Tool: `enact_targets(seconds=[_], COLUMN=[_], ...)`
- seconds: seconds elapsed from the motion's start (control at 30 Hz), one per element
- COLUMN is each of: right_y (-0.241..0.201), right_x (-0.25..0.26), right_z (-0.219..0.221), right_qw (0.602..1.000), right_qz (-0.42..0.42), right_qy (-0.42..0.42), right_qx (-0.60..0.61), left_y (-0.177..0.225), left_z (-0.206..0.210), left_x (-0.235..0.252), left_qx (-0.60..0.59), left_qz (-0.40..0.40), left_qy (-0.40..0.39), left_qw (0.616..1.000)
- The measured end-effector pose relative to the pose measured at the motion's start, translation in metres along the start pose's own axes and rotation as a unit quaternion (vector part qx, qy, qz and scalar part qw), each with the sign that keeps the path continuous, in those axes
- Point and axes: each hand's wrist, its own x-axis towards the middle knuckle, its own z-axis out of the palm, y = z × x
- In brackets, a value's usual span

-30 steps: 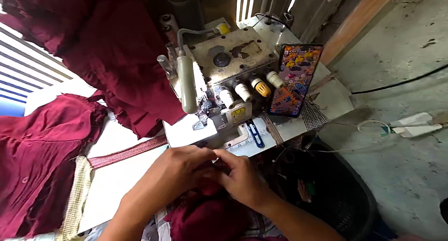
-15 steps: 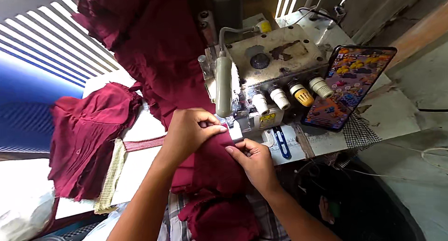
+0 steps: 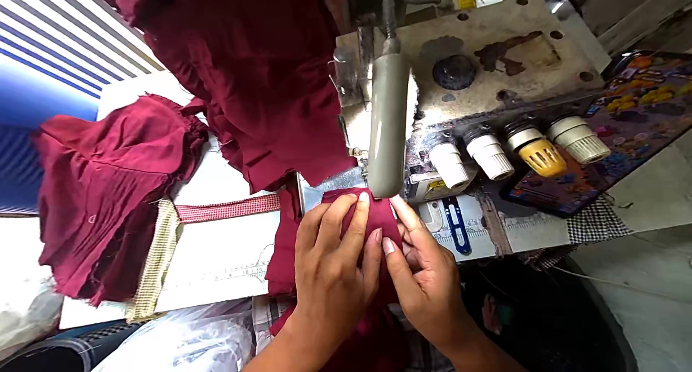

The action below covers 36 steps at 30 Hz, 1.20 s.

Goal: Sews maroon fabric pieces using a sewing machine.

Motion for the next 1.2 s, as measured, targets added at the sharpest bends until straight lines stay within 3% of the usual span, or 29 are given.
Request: enact_targets(seconds=[0.17, 0.6, 0.77, 0.87, 1.0, 1.2], right_y=[-0.001, 0.007, 0.015, 0.012, 0.008, 0.004], right_x=[0.001, 0.003, -0.018, -0.024, -0.018, -0.004], right_z=[0.003, 0.006, 0.003, 0.000, 0.000, 0.005], right_qw=[0.996, 0.993, 0.997, 0.997, 0.996, 0.993], right_qz=[-0.037, -0.034, 0.021, 0.006, -0.042, -0.047], right_qy=[0.047, 0.071, 0.069, 0.070, 0.075, 0.094], right_qx=[-0.067, -0.092, -0.039, -0.026, -0.025, -0.056], left_y=[-0.004, -0.019, 0.001, -0.002, -0.011, -0.022], left_z=[0.001, -0.007, -0.008, 0.001, -0.003, -0.006], left_x=[0.009, 0.025, 0.002, -0.005, 0.004, 0.022], left_qx=[-0.026, -0.008, -0.019, -0.025, -0.053, -0.064], left_qz=[0.002, 0.062, 0.056, 0.043, 0.045, 0.063], left_qy=[-0.015, -0.074, -0.023, 0.012, 0.001, -0.028], left_qw=[1.000, 0.995, 0.998, 0.999, 0.998, 0.996])
